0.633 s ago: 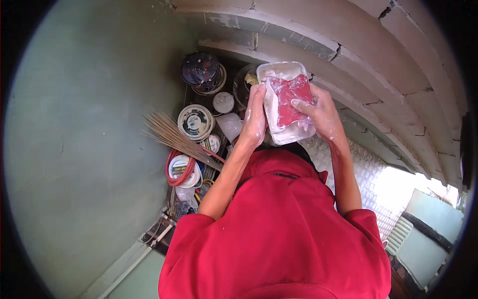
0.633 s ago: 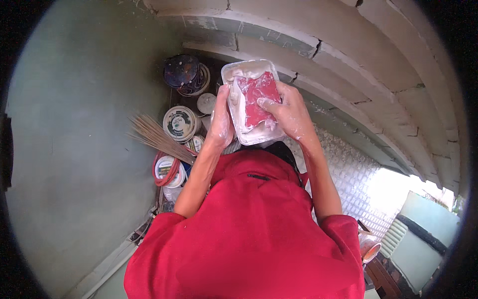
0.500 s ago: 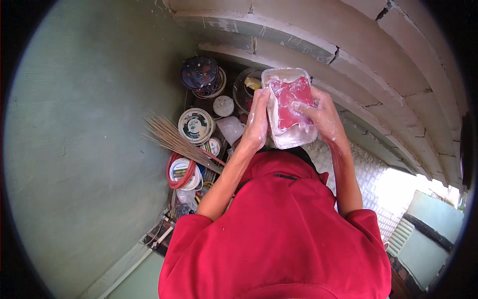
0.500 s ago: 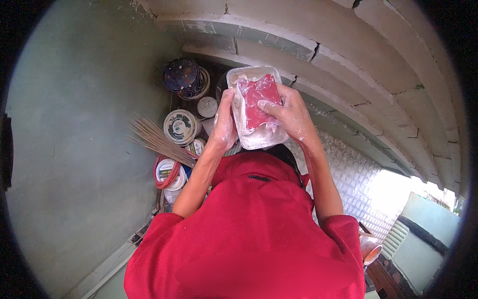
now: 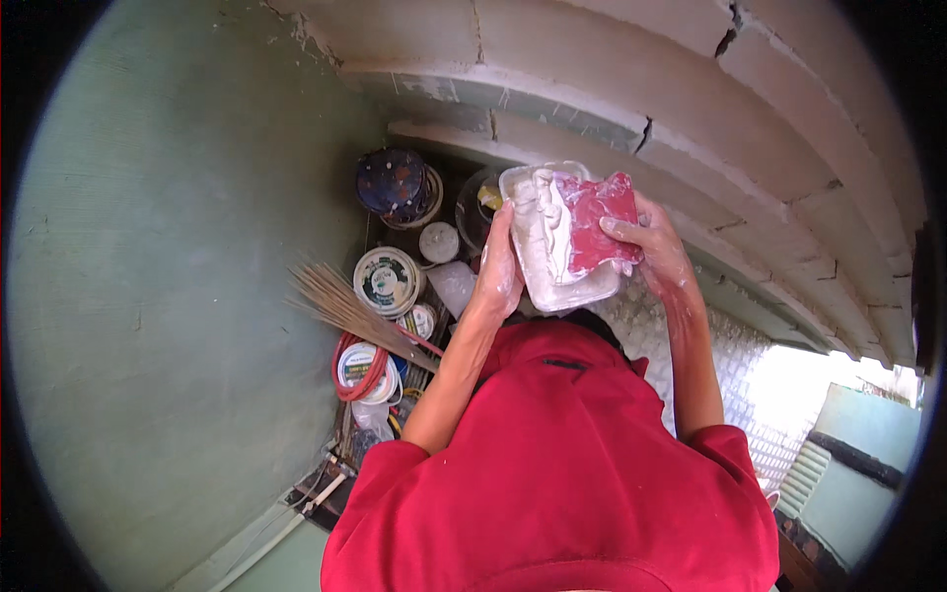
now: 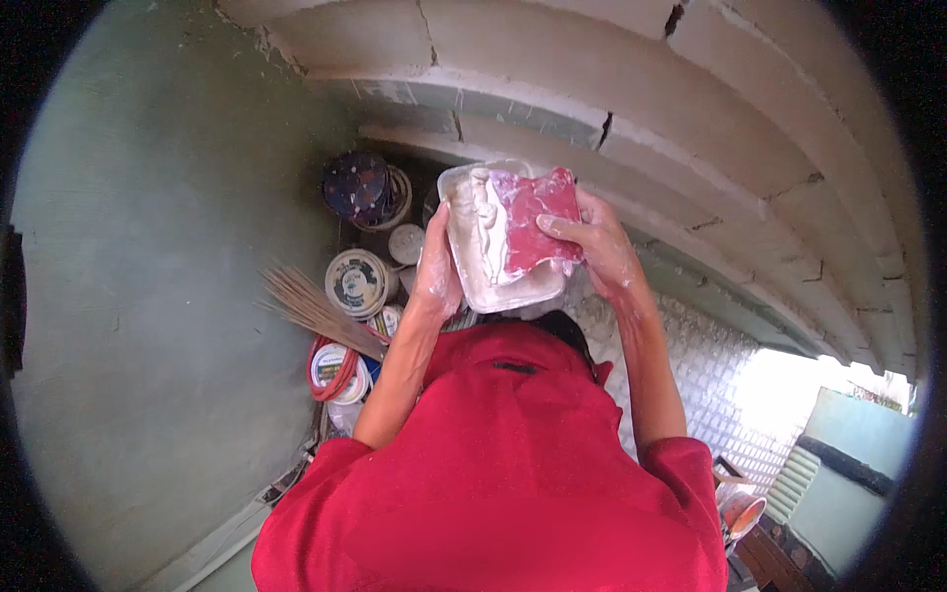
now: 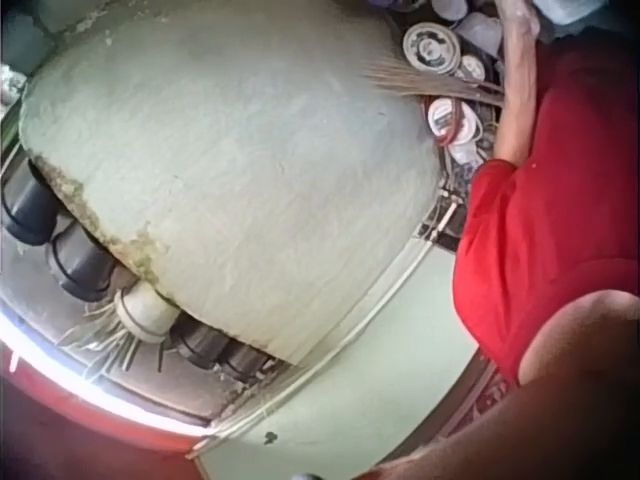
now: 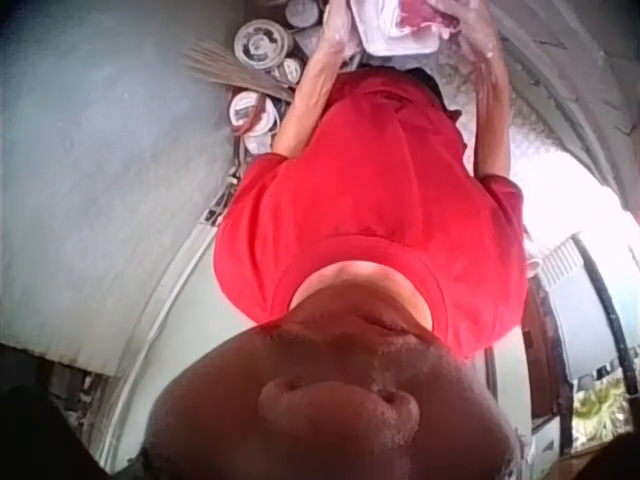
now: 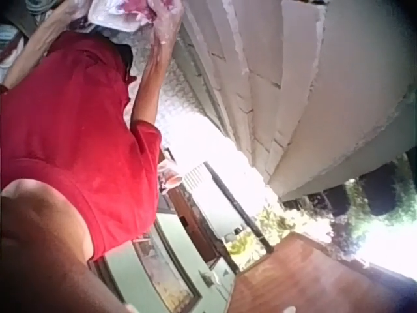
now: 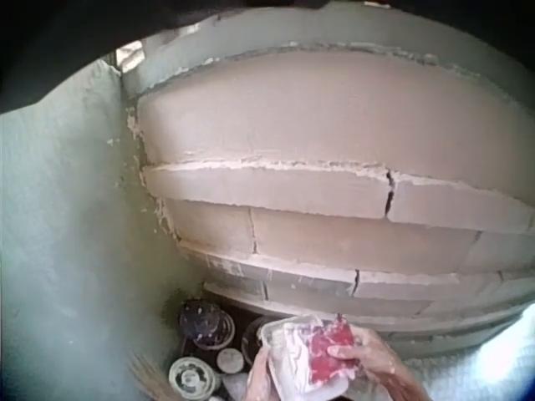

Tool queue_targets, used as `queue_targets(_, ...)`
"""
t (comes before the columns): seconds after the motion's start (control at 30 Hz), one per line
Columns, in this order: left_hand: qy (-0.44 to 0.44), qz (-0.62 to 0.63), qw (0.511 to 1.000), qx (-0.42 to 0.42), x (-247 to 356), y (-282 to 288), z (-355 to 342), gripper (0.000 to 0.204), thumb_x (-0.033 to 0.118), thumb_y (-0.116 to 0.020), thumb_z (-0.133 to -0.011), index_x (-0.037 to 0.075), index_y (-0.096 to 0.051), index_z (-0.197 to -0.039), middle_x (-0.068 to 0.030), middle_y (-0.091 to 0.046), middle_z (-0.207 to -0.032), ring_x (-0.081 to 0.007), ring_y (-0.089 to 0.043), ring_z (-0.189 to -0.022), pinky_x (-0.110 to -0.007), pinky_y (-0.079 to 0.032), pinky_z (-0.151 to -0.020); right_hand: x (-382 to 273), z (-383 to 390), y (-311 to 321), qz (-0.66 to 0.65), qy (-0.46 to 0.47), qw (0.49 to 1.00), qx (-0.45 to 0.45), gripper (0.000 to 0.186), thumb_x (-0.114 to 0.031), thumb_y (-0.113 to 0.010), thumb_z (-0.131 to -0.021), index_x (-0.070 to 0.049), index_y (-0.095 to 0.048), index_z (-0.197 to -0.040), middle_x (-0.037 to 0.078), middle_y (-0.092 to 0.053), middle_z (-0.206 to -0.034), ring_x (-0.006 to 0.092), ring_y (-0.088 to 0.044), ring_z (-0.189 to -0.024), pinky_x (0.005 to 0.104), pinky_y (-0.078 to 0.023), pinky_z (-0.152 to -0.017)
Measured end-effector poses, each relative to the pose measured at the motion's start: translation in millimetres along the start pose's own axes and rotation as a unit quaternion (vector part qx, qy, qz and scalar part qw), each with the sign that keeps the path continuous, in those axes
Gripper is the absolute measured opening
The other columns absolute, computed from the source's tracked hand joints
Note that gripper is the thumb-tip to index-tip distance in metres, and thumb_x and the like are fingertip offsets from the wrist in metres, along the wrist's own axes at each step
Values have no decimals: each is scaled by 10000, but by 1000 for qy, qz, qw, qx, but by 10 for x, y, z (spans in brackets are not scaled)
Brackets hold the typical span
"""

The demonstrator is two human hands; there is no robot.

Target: Patching a crack in an outdoor masonry wall using a small scraper and filler.

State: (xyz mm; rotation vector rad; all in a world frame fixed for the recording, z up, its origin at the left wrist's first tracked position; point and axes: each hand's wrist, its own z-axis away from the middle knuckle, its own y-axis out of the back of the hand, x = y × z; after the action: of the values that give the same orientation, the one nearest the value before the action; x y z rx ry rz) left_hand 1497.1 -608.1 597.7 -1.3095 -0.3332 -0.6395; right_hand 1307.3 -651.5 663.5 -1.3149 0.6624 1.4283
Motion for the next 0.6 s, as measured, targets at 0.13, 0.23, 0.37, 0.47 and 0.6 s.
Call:
queue_targets(0.13,-12,40,999,-12,37,-12,-15,585,462,-351,-1004,21,-423,-1380,-109,-532,-1349,-222,-519,-1226,-366,-366,-1072,-121,70,-8,27,22,999,9,463,-155,-679,-844,-20,-534,-1262,54,-640,-1102,142,-622,-954,261,-489,-864)
queue_targets(0.23,-35,36,999,10,57,27,58,601,473,-341,-1000,22,-414,-1391,-118,-513,-1374,-232,-495,-1256,-373,-337,-1098,-106,131,-128,46,21,998,21,478,-185,-700,-838,-31,-529,-1258,45,-633,-1127,141,-612,-1007,314,-515,-870)
queue_targets(0.37,-81,26,996,-18,156,93,55,598,470,-336,-1001,22,-414,-1390,-127,-510,-1375,-239,-502,-1251,-379,-348,-1092,-215,75,-268,-23,102,994,-18,401,-118,-667,-865,-11,-523,-1224,68,-636,-1089,162,-647,-931,327,-569,-783)
queue_targets(0.47,-117,26,993,-12,342,71,80,595,468,-333,-1002,17,-423,-1379,-129,-520,-1363,-244,-520,-1230,-386,-373,-1074,-558,10,-505,0,133,991,-11,361,-126,-643,-884,-6,-525,-1203,76,-640,-1061,174,-661,-881,336,-594,-711)
queue_targets(0.6,-143,51,988,-11,500,230,-34,593,473,-338,-1003,7,-443,-1354,-126,-540,-1334,-240,-539,-1207,-385,-399,-1052,-1133,-356,-835,72,229,970,-39,336,-154,-637,-894,-18,-549,-1188,79,-657,-1037,174,-672,-864,320,-590,-724)
